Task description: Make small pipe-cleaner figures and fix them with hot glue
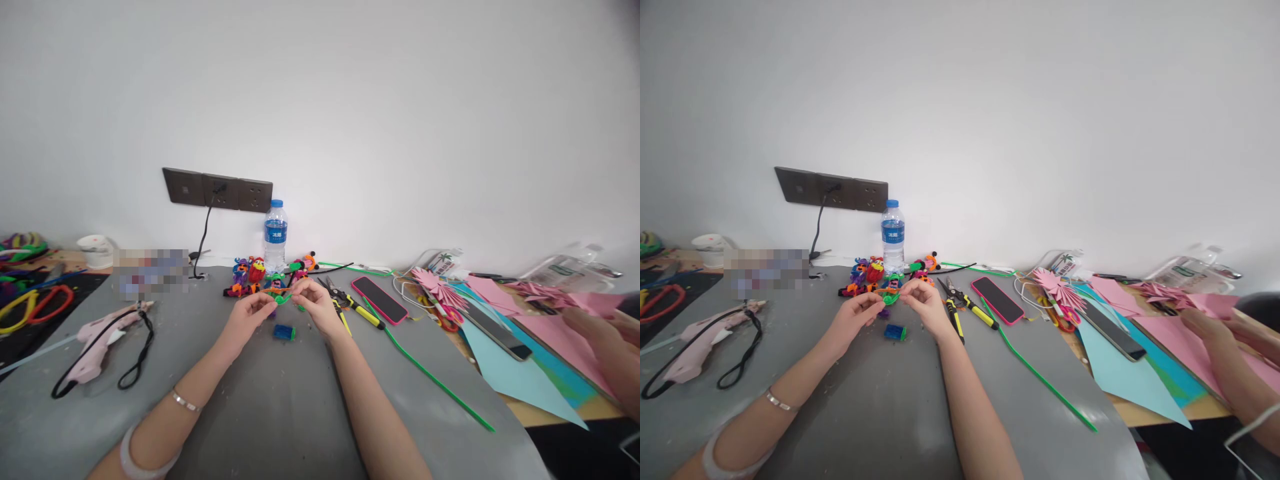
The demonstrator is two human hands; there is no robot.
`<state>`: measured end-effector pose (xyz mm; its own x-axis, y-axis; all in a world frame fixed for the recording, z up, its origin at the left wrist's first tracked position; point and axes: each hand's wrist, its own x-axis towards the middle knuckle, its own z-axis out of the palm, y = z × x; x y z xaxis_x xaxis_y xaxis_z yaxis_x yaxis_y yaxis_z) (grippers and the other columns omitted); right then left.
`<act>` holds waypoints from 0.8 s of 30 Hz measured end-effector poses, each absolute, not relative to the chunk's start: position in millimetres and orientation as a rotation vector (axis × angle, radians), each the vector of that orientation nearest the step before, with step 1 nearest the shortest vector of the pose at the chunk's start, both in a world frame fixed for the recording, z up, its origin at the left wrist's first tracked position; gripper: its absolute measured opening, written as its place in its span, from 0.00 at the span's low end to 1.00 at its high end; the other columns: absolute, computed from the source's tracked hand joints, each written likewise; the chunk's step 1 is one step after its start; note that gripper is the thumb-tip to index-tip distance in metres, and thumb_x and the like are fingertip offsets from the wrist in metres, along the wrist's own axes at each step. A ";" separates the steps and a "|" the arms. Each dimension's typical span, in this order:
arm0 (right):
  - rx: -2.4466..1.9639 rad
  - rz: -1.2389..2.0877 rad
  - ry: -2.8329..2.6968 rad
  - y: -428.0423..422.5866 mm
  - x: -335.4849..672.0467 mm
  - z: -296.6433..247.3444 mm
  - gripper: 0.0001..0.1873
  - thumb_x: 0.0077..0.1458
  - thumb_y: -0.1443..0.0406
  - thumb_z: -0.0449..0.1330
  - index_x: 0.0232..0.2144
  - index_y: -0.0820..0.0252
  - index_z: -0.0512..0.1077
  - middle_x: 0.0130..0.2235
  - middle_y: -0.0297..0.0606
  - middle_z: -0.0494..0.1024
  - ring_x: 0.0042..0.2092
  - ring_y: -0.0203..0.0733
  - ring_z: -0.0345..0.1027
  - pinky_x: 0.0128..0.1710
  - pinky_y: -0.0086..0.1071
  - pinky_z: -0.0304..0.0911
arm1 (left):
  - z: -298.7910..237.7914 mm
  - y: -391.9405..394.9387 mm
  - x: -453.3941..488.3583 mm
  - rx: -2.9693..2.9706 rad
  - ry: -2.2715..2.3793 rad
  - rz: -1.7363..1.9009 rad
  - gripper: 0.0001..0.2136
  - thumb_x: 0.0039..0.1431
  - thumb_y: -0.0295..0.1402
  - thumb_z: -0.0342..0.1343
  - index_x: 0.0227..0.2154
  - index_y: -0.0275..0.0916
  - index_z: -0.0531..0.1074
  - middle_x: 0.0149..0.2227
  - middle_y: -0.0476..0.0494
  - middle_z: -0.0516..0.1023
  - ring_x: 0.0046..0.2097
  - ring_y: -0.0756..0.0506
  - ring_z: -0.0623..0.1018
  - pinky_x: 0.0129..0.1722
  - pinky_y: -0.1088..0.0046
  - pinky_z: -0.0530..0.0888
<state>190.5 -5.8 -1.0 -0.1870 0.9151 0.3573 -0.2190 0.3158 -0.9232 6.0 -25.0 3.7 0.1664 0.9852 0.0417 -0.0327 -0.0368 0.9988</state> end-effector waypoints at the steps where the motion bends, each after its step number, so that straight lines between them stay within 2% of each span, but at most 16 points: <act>1: -0.696 1.183 -1.378 -5.6 190.5 -1.3 0.08 0.48 0.61 0.67 0.28 0.57 0.72 0.33 0.35 0.72 0.35 0.38 0.66 0.34 0.30 0.63 | 3.2 -24.7 5.7 1.281 1.051 1.125 0.15 0.46 0.46 0.63 0.27 0.37 0.74 0.20 0.53 0.66 0.22 0.53 0.61 0.22 0.76 0.57; 24: -0.722 1.196 -1.359 -6.7 190.3 -0.4 0.10 0.48 0.60 0.67 0.28 0.57 0.72 0.34 0.35 0.72 0.34 0.37 0.65 0.33 0.30 0.63 | 8.8 -25.9 6.3 1.312 1.059 1.144 0.15 0.44 0.46 0.64 0.25 0.37 0.75 0.20 0.51 0.67 0.22 0.52 0.61 0.22 0.76 0.58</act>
